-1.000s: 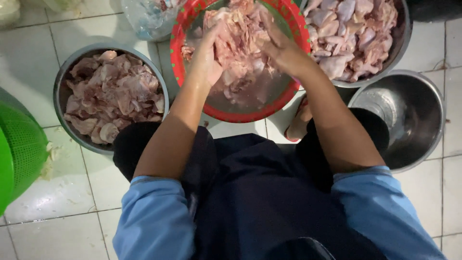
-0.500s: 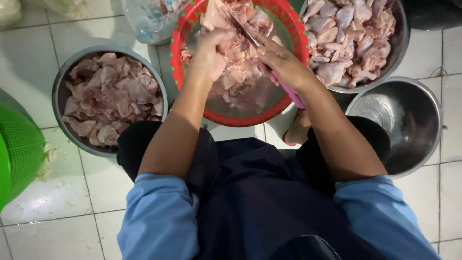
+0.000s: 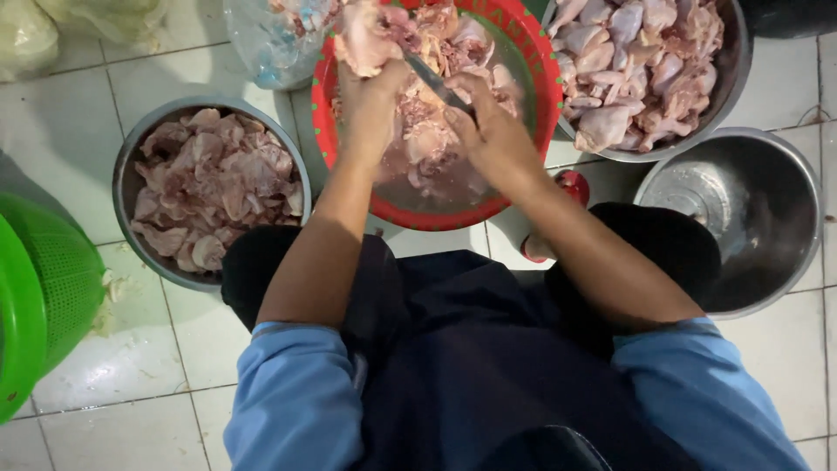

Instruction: Cutting and trimming raw chicken pieces into smaller portions using a knife on the floor

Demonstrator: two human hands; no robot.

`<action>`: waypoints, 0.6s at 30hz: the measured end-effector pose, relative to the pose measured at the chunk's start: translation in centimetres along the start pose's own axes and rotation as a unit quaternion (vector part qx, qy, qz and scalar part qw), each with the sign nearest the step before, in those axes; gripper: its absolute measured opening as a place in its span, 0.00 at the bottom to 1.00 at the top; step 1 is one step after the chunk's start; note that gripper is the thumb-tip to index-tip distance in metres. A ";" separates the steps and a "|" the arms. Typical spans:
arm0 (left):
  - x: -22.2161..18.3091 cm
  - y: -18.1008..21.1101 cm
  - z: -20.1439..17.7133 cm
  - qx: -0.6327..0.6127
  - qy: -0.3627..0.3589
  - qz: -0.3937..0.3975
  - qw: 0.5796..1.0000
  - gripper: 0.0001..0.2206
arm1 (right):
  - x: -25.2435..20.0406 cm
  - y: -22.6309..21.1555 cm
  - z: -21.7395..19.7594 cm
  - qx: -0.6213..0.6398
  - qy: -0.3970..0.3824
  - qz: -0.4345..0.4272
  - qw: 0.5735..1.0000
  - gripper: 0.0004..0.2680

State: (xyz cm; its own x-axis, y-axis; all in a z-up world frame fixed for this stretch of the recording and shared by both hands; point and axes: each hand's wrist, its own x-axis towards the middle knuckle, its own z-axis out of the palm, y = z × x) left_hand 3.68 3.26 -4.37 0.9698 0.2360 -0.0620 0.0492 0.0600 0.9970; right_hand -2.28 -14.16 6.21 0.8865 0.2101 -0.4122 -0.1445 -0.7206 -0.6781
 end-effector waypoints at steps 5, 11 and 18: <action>1.2 -1.1 1.0 -0.300 0.027 -0.035 0.953 0.13 | 3.2 2.6 2.3 0.262 -0.059 -0.013 0.963 0.19; 1.0 -0.8 -0.2 -0.150 -0.005 -0.053 0.987 0.12 | 1.9 2.6 -1.2 0.205 -0.089 -0.024 0.974 0.15; 1.3 -3.6 1.9 -0.317 0.023 -0.030 0.948 0.21 | 1.9 2.1 1.8 0.199 0.027 -0.091 0.975 0.11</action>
State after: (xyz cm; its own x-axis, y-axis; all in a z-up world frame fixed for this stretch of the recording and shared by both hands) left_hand 5.22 1.48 -7.98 0.9577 0.2547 -0.1339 -0.0638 0.6416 0.7644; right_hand -1.65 -14.06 2.93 0.9336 0.2674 -0.2384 -0.1331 -0.3588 -0.9239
